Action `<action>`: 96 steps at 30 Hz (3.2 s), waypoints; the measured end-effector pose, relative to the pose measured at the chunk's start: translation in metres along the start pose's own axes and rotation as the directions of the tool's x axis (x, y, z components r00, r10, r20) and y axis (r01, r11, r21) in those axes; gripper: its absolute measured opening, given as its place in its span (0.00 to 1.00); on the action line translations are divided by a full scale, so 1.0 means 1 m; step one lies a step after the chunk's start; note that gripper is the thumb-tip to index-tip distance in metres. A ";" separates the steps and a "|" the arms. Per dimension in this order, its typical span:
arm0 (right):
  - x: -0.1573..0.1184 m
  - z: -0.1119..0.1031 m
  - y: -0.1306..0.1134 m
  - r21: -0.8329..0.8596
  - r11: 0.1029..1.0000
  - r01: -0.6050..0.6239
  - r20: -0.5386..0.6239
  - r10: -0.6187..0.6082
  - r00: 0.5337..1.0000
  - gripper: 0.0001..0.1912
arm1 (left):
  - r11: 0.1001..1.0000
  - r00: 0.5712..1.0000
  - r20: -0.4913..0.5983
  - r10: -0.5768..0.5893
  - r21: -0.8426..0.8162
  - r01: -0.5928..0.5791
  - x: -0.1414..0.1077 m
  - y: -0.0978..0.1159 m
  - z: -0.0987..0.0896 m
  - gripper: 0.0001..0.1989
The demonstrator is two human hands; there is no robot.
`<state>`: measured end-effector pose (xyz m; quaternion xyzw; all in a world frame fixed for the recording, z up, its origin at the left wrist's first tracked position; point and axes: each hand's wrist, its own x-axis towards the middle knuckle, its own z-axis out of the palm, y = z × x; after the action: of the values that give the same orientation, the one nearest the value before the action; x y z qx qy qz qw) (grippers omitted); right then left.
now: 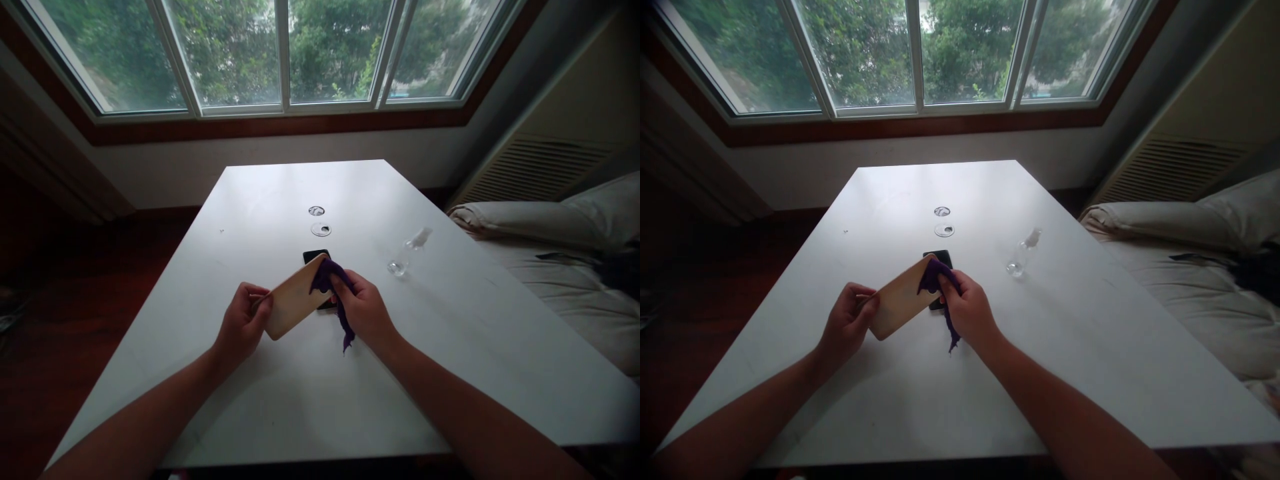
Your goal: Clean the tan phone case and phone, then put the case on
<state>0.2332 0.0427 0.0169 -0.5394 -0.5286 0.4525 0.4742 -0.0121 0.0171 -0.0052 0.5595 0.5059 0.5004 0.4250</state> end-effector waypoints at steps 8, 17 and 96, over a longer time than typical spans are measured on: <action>0.000 0.002 -0.003 0.140 0.990 -0.029 -0.064 0.038 0.997 0.20 | 0.992 0.957 0.269 -0.109 -0.035 0.123 0.006 0.003 0.001 0.20; 0.000 0.012 -0.001 0.158 0.979 -0.128 0.099 0.113 0.989 0.22 | 0.996 0.935 0.342 -0.088 0.041 0.079 -0.004 -0.002 0.003 0.19; -0.001 0.003 -0.005 -0.569 0.748 0.341 0.103 -0.346 0.933 0.18 | 0.986 0.943 0.304 -0.139 -0.045 0.160 -0.018 0.016 0.014 0.22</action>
<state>0.2300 0.0419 0.0211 -0.5532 -0.7285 0.1730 0.3651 0.0038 -0.0022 0.0063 0.5738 0.4592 0.3932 0.5525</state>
